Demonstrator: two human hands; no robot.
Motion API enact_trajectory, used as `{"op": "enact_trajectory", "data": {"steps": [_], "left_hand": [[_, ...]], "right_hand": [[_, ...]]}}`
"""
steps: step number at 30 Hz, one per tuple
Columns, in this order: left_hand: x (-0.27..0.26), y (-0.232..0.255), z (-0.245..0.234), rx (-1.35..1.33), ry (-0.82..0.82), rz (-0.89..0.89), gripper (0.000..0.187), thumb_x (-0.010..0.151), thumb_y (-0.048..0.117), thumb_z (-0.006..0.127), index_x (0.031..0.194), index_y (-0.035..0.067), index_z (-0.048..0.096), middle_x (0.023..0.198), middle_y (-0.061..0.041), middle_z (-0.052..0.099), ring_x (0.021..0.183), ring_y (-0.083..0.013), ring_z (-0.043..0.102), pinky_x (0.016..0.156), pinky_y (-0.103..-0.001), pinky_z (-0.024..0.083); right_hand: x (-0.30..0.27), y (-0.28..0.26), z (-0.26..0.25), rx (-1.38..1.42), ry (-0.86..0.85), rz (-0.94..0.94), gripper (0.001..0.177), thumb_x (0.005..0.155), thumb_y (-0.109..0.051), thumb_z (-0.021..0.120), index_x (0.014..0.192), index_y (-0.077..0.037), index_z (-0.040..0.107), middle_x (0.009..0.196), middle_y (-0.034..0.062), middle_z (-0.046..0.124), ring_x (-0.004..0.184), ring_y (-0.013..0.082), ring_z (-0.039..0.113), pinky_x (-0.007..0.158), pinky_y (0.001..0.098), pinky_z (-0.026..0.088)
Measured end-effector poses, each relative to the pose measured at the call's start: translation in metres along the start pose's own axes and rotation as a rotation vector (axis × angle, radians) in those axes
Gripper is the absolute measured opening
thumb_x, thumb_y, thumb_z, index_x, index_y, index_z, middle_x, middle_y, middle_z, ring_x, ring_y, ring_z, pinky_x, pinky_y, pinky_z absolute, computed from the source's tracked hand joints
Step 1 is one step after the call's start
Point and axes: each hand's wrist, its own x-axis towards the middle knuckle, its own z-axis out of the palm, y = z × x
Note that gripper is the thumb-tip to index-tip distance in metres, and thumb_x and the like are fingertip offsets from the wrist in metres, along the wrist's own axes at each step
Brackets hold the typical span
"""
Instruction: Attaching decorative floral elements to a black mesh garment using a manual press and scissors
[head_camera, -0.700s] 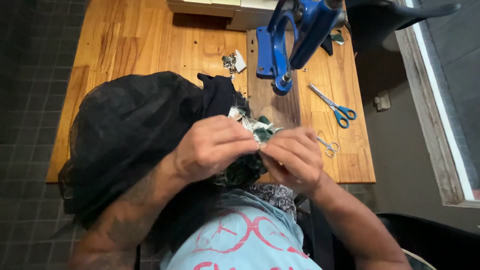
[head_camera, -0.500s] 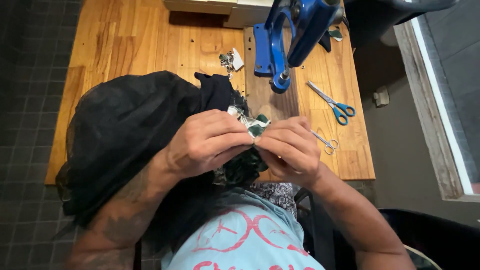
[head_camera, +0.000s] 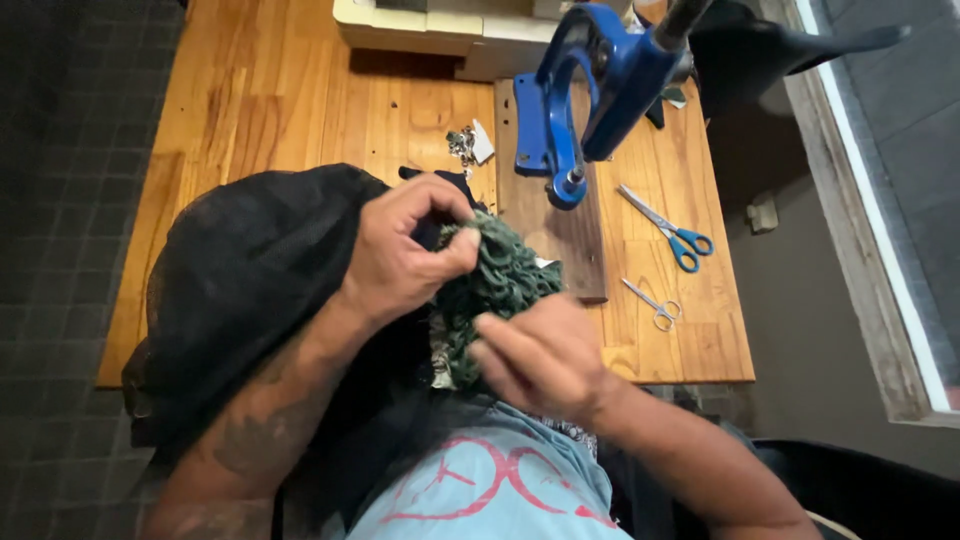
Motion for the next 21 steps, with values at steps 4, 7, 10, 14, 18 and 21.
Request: {"op": "enact_trajectory", "data": {"steps": [4,7,10,14,18,21], "left_hand": [[0.016,0.000,-0.003,-0.066,0.075,-0.071,0.009,0.087,0.006,0.076,0.090,0.000,0.070,0.081,-0.012,0.065,0.074,-0.0198,0.061,0.070,-0.035,0.054],[0.033,0.012,-0.001,-0.042,0.109,-0.045,0.009,0.087,0.004,0.075,0.093,0.000,0.069,0.083,-0.012,0.064,0.075,-0.0169,0.060,0.068,-0.032,0.053],[0.053,0.025,0.005,0.130,0.143,0.128,0.010,0.089,0.004,0.077,0.091,0.000,0.068,0.085,-0.013,0.065,0.075,-0.0244,0.065,0.067,-0.036,0.054],[0.071,0.009,0.017,0.365,0.100,0.385,0.008,0.085,-0.008,0.066,0.090,-0.005,0.061,0.088,-0.015,0.062,0.079,-0.0262,0.059,0.069,-0.034,0.051],[0.066,-0.035,0.030,0.397,-0.025,0.286,0.014,0.088,-0.005,0.072,0.096,-0.003,0.060,0.091,-0.014,0.061,0.078,-0.0249,0.059,0.067,-0.033,0.049],[0.062,-0.044,0.047,0.406,-0.028,0.275,0.013,0.086,-0.007,0.068,0.095,-0.002,0.061,0.091,-0.013,0.061,0.078,-0.0242,0.060,0.069,-0.032,0.051]], "right_hand": [[0.009,0.014,0.010,0.082,-0.362,0.243,0.026,0.093,-0.018,0.075,0.103,0.005,0.069,0.073,0.0207,0.062,0.062,0.0387,0.064,0.053,0.0474,0.051],[0.026,0.054,0.025,0.084,-0.452,0.284,0.029,0.092,-0.020,0.071,0.104,0.005,0.063,0.084,0.0234,0.058,0.077,0.0474,0.063,0.063,0.0549,0.052],[0.039,0.098,0.051,0.025,-0.383,0.117,0.023,0.086,-0.011,0.073,0.095,0.008,0.062,0.082,0.0281,0.060,0.075,0.0533,0.062,0.063,0.0592,0.050],[0.026,0.138,0.078,0.075,-0.518,0.349,0.025,0.087,-0.013,0.057,0.108,-0.001,0.053,0.104,0.0179,0.061,0.097,0.0325,0.060,0.080,0.0450,0.051],[-0.011,0.139,0.078,-0.323,-0.688,-0.104,0.021,0.067,-0.008,0.065,0.086,0.002,0.065,0.084,0.0253,0.065,0.085,0.0500,0.056,0.104,0.0634,0.033],[0.021,0.090,0.032,-0.397,-0.894,0.026,0.023,0.077,-0.031,0.069,0.084,-0.009,0.074,0.087,0.0209,0.072,0.102,0.0433,0.065,0.114,0.0628,0.035]]}}
